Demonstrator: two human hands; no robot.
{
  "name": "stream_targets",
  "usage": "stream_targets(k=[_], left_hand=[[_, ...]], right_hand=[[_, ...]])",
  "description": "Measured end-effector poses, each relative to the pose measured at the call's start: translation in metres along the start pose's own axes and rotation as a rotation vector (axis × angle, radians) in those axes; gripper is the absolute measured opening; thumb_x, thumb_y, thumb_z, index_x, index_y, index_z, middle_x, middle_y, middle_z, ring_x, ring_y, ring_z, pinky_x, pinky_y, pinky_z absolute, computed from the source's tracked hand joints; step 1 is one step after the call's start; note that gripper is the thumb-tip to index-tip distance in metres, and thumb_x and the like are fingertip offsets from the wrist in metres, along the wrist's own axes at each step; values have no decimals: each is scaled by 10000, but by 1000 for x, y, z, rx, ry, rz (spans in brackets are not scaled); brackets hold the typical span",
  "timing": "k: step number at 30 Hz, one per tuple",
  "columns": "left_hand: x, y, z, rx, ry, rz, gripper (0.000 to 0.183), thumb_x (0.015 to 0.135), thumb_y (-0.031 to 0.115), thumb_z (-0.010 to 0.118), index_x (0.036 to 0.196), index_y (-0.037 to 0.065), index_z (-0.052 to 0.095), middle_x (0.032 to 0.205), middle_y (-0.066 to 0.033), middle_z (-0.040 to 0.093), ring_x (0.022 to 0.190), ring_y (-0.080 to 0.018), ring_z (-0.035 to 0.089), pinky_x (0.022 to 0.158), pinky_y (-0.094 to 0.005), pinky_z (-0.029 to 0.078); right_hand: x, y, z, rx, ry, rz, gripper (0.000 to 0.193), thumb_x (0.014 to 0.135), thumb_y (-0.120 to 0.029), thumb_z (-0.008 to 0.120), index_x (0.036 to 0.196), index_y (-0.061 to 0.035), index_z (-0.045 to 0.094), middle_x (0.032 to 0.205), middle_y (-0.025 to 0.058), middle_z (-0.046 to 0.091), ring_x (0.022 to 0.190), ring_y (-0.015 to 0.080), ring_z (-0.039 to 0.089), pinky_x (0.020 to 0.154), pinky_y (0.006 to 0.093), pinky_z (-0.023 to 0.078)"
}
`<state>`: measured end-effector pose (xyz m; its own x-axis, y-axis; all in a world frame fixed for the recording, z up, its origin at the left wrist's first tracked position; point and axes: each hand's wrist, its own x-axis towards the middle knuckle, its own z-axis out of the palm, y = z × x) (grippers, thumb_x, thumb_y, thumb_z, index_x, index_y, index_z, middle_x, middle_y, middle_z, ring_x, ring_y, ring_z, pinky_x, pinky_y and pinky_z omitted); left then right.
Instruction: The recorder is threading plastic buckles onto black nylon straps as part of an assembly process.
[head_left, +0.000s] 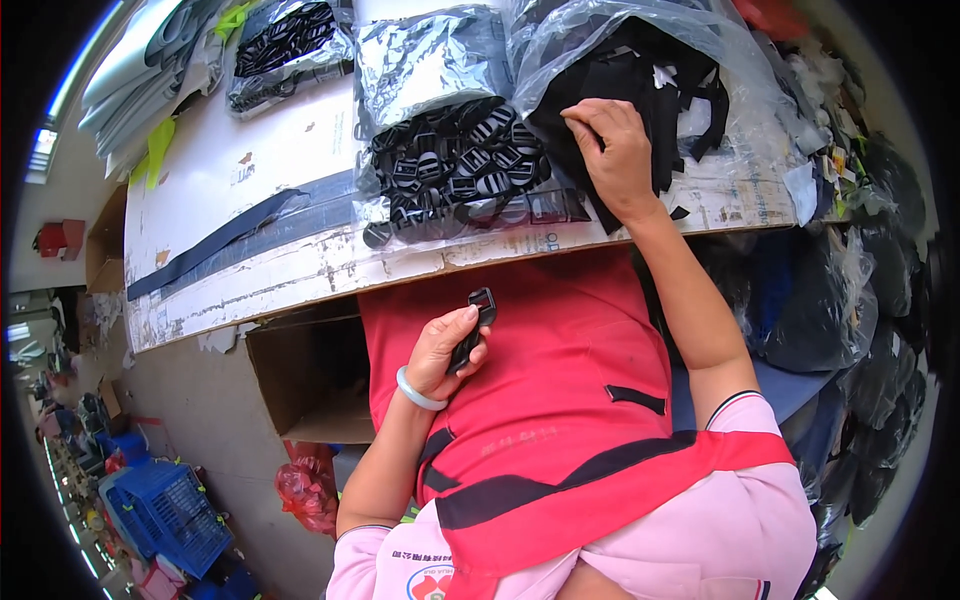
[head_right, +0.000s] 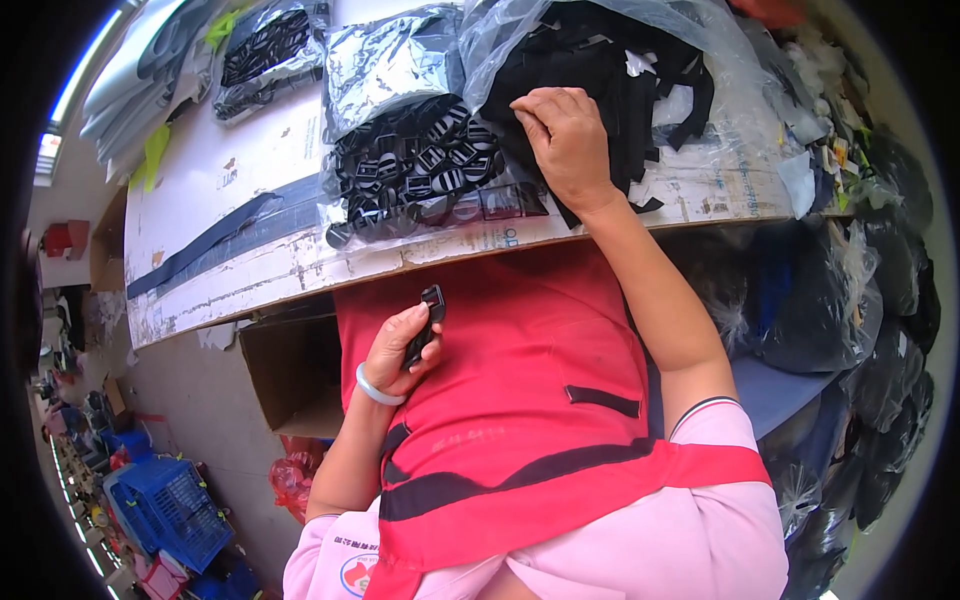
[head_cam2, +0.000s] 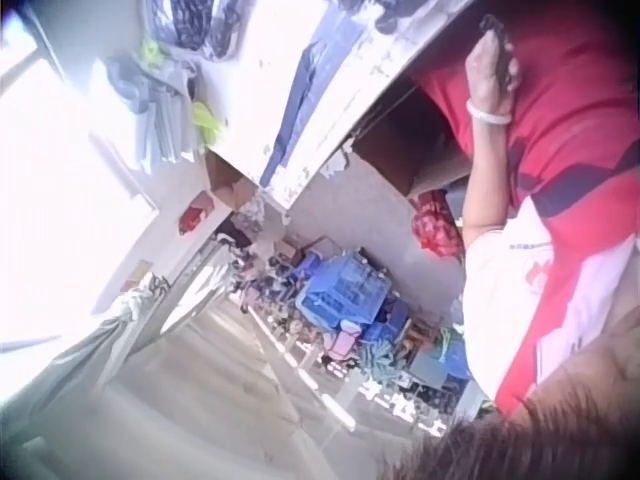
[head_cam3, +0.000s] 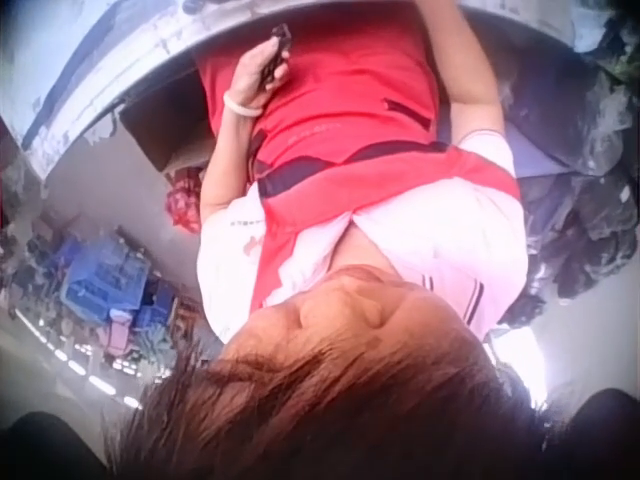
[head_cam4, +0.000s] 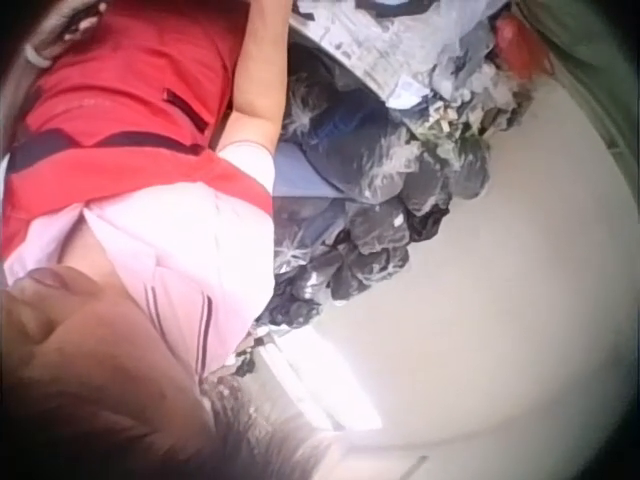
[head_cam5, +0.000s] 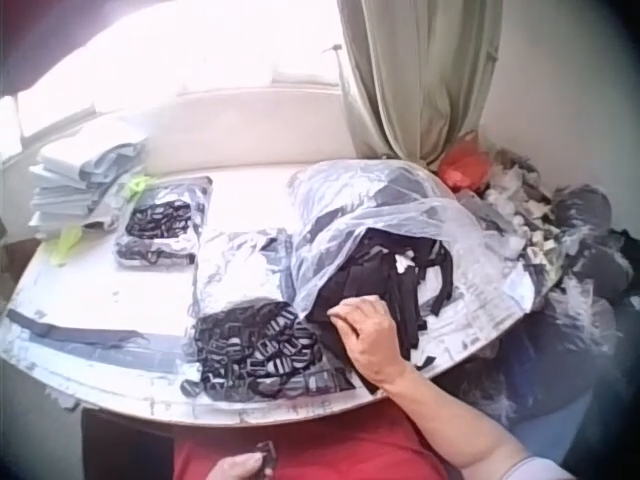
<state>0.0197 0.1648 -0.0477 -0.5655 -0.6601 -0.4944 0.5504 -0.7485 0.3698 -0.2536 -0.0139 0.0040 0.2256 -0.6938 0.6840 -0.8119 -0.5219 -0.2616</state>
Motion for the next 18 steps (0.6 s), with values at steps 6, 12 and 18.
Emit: stream_targets(k=[6, 12, 18], left_hand=[[2, 8, 12, 220, 205, 188, 205, 937, 197, 659, 986, -1, 662, 767, -53, 647, 547, -95, 550, 472, -210, 402], [7, 7, 17, 449, 268, 389, 183, 908, 149, 693, 1007, -5, 694, 760, -29, 659, 546, -57, 539, 479, -196, 398], [3, 7, 24, 509, 348, 499, 138, 906, 110, 683, 983, -4, 699, 732, -1, 637, 543, -34, 520, 469, -187, 377]], right_hand=[[2, -9, 13, -209, -13, 5, 182, 818, -156, 713, 990, -99, 706, 928, 18, 669, 941, 233, 604, 858, 372, 451], [5, -29, -13, 61, -13, -35, 163, 804, -99, 714, 967, -105, 725, 890, 29, 673, 886, 241, 599, 803, 353, 466], [-44, -135, -43, 983, -636, 582, 115, 938, -82, 627, 1021, -5, 653, 794, 19, 633, 664, 71, 577, 599, 208, 464]])
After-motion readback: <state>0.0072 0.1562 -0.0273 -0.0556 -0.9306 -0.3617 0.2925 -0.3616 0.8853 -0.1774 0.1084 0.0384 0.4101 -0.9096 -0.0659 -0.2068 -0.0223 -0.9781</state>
